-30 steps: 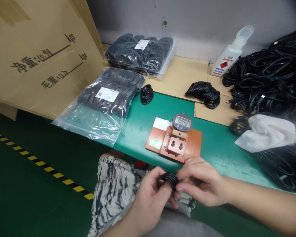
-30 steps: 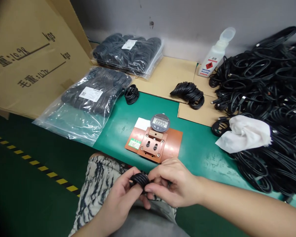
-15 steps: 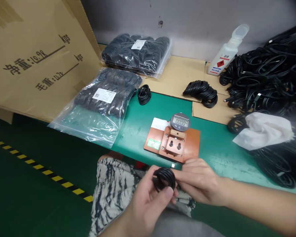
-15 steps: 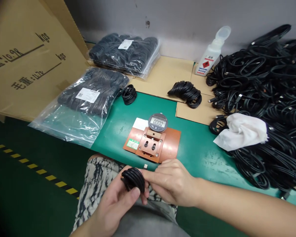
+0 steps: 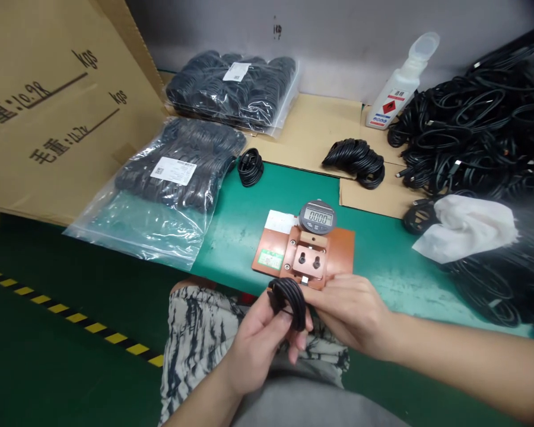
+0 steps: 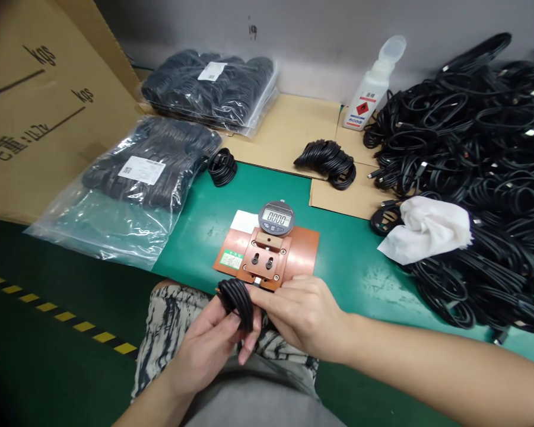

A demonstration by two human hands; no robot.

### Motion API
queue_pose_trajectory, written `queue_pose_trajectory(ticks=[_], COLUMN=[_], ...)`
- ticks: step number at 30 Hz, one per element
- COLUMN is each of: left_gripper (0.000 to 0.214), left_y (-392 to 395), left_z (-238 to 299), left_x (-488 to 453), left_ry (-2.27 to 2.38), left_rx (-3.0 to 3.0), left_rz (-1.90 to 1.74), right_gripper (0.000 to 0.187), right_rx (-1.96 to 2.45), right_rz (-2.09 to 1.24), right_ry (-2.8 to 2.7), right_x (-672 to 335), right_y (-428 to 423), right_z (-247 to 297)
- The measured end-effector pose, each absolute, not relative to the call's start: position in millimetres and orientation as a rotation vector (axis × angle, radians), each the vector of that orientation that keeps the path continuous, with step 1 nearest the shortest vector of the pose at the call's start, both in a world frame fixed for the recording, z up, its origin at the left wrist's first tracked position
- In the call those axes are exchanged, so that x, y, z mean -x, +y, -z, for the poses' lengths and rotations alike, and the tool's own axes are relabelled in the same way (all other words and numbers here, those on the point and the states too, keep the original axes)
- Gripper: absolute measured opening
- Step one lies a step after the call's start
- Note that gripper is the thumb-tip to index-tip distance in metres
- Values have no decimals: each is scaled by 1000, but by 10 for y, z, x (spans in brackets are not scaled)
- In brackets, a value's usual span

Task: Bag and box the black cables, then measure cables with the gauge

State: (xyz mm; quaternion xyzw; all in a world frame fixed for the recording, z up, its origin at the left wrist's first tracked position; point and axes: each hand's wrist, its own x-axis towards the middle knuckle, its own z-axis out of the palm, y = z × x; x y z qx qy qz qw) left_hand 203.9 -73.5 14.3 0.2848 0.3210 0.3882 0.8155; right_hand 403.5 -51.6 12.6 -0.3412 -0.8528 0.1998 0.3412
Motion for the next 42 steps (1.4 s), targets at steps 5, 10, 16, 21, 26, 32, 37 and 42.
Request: queue_pose_trajectory(ticks=[5, 10, 16, 21, 26, 32, 37, 42], left_gripper=[22, 23, 19, 20, 18, 19, 19, 23], left_y=[-741, -754, -725, -731, -736, -696, -689, -674], left_z=[-130, -113, -115, -111, -125, -177, -221, -271], left_x=[-2072, -2082, -2096, -2102, -2119, -2164, -2199, -2226], left_ry=[695, 698, 655, 646, 632, 652, 690, 732], left_rx=[-583, -574, -553, -542, -523, -497, -472, -462], left_rz=[-843, -847, -862, -865, -879, -897, -901, -911], right_gripper=[39, 45, 49, 53, 58, 55, 54, 53], right_rx=[872, 851, 848, 871, 855, 897, 891, 895], right_rz=[-578, -648, -670, -682, -698, -739, -743, -723], right_ry=[-2183, -2148, -2129, -2133, -2101, -2106, -2097, -2093], right_x=[-4024, -4015, -3998, -3989, -3988, -3975, -3978, -3988], right_y=[-506, -493, -484, -500, -497, -487, -490, -505], right_z=[-155, -172, -171, -182, -196, -201, -191, -194])
